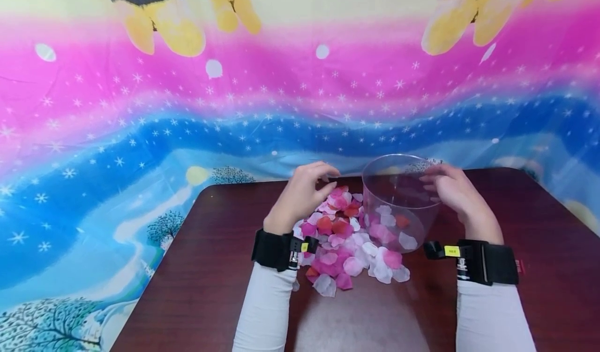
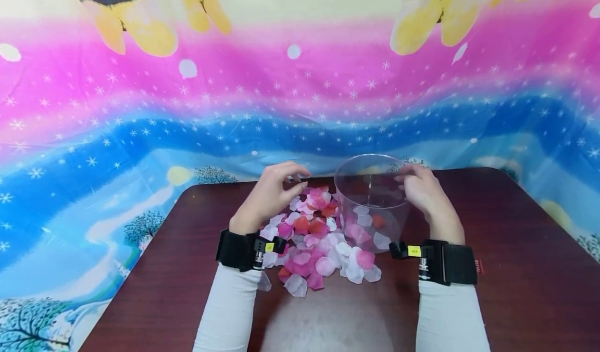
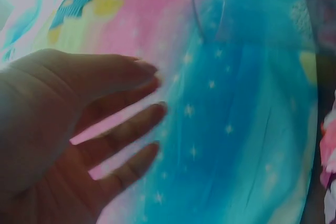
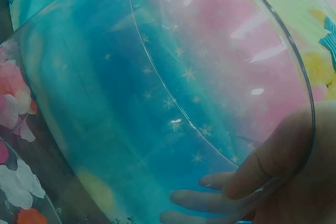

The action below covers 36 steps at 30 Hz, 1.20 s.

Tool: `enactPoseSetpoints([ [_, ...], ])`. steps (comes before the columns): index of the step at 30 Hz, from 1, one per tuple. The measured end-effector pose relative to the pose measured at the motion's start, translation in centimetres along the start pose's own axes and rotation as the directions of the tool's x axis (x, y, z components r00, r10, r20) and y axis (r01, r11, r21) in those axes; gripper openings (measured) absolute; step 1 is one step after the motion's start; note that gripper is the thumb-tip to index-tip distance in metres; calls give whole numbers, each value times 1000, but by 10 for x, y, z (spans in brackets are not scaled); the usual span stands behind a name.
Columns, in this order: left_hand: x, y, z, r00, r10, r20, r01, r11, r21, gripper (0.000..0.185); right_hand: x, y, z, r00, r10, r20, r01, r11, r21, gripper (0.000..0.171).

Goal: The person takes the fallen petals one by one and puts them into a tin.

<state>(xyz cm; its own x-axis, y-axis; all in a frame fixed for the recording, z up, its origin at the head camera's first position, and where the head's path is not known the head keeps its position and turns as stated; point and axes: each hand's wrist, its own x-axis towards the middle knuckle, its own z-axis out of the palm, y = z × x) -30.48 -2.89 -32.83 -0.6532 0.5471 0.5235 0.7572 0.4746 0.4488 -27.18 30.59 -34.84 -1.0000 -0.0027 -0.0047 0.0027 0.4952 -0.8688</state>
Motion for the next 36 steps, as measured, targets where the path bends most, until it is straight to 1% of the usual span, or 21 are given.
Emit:
enactPoseSetpoints([
  [2,-3,-9,-5,998,-63,27,63,998,3,22,0,-1,0,1000,-2,-3,2,1000,-6,62],
  [5,-10,-26,-9,986,-153,59,153,988,5,22,0,-2,0,1000,2,0,-2,1000,-10,61],
  [9,-20,-48,-12,964,-250,96,251,968,-1,21,-2,-1,0,1000,8,7,-8,1000,-12,61],
  [12,-26,-58,-13,942,-312,121,315,949,-9,19,-2,-1,0,1000,8,11,-8,1000,-10,62],
  [15,-29,-65,-12,922,-357,149,363,932,-13,17,-1,-1,-1,1000,5,13,-5,1000,-11,63],
  [19,-28,-71,-4,899,-377,224,386,922,3,22,-1,-2,-1,1000,1,11,-1,1000,-11,62],
  [22,-28,-72,4,873,-386,297,396,918,28,28,-2,-1,0,1000,3,6,-3,1000,-12,61],
  [26,-27,-70,14,829,-417,372,422,904,72,34,-3,0,1,1000,3,8,-3,1000,-13,62],
  [30,-26,-68,20,782,-471,408,468,876,113,42,-3,-1,1,1000,2,5,-2,1000,-13,62],
  [33,-26,-67,25,750,-507,424,503,854,131,50,-3,-3,1,1000,1,4,-1,1000,-14,63],
  [35,-26,-67,30,735,-518,437,515,846,137,54,-2,-2,1,1000,3,3,-3,1000,-16,63],
  [36,-26,-67,32,731,-520,442,516,845,139,55,-2,-2,1,1000,3,5,-3,1000,-17,63],
])
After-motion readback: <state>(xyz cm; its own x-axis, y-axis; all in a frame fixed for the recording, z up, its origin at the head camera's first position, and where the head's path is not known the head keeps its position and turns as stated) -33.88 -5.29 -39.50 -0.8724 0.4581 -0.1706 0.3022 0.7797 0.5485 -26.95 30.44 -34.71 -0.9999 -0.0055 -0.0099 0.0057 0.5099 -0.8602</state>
